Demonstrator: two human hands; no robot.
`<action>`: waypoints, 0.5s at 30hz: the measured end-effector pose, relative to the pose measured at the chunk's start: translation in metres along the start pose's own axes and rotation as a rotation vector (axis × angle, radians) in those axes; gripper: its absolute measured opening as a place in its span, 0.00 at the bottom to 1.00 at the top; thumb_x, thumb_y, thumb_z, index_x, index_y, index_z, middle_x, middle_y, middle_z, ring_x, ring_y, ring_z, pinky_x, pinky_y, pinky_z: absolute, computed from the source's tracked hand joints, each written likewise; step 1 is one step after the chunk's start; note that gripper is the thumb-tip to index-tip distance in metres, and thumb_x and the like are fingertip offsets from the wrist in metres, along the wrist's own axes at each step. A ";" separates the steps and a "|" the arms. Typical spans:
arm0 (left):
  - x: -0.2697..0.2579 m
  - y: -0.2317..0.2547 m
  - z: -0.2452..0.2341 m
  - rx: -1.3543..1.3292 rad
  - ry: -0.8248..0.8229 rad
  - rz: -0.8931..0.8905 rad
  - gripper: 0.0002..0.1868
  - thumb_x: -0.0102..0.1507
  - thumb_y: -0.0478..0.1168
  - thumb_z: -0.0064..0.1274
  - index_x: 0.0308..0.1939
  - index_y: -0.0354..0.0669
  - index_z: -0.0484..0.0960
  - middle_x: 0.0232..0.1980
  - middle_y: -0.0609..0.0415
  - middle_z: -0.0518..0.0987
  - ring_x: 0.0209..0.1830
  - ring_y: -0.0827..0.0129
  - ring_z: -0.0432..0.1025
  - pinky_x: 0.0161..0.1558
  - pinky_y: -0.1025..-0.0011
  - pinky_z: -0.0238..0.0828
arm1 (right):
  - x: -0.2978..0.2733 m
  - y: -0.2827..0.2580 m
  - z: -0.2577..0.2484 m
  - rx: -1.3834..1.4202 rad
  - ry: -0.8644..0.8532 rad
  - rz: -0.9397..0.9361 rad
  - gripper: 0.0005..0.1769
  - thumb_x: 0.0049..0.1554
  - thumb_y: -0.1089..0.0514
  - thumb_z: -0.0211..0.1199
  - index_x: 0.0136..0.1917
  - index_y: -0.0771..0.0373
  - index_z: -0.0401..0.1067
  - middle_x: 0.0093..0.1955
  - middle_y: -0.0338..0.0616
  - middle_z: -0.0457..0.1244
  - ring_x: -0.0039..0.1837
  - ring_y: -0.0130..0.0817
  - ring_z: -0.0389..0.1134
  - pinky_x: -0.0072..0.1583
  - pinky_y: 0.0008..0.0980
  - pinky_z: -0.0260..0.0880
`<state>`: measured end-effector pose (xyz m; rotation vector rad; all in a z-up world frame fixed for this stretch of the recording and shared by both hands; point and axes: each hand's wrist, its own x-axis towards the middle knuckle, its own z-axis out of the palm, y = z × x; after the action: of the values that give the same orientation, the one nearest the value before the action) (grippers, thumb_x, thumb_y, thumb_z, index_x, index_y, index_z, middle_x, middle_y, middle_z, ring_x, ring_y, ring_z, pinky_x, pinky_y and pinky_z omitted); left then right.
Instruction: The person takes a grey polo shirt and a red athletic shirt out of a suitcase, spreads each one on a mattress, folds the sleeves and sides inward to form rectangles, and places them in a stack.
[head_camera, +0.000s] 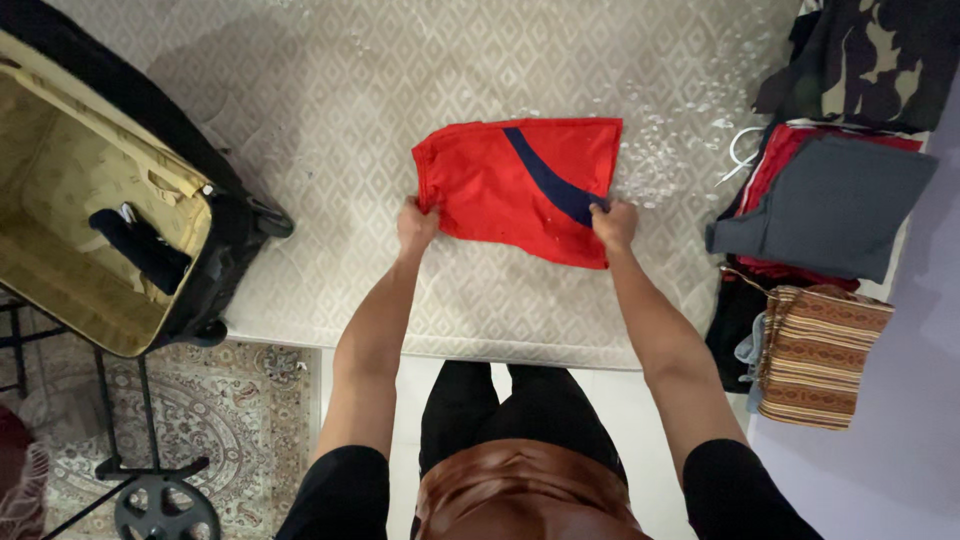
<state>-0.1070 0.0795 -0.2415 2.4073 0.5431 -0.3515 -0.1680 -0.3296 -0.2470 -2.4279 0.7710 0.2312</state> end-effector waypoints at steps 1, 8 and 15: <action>0.004 -0.005 0.002 -0.048 0.006 0.002 0.23 0.59 0.49 0.62 0.52 0.40 0.81 0.47 0.40 0.84 0.51 0.46 0.79 0.54 0.55 0.75 | 0.004 0.000 -0.002 0.050 0.059 -0.034 0.21 0.54 0.47 0.74 0.45 0.68 0.75 0.47 0.61 0.68 0.53 0.60 0.70 0.58 0.51 0.68; -0.012 -0.007 -0.010 -0.099 0.127 0.023 0.26 0.58 0.46 0.62 0.58 0.42 0.76 0.51 0.39 0.79 0.53 0.44 0.74 0.55 0.54 0.70 | -0.009 0.005 -0.004 0.315 0.221 -0.029 0.21 0.52 0.52 0.75 0.46 0.70 0.70 0.48 0.58 0.65 0.53 0.56 0.68 0.58 0.49 0.67; -0.014 0.028 -0.022 0.073 0.233 0.414 0.30 0.63 0.40 0.58 0.69 0.52 0.71 0.71 0.41 0.66 0.73 0.44 0.60 0.69 0.48 0.60 | -0.009 -0.010 0.001 0.138 0.450 -0.300 0.28 0.53 0.59 0.72 0.64 0.65 0.66 0.63 0.58 0.60 0.68 0.59 0.60 0.68 0.54 0.59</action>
<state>-0.1035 0.0692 -0.2050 2.5695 0.1201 0.0905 -0.1700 -0.3181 -0.2405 -2.4478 0.5677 -0.4832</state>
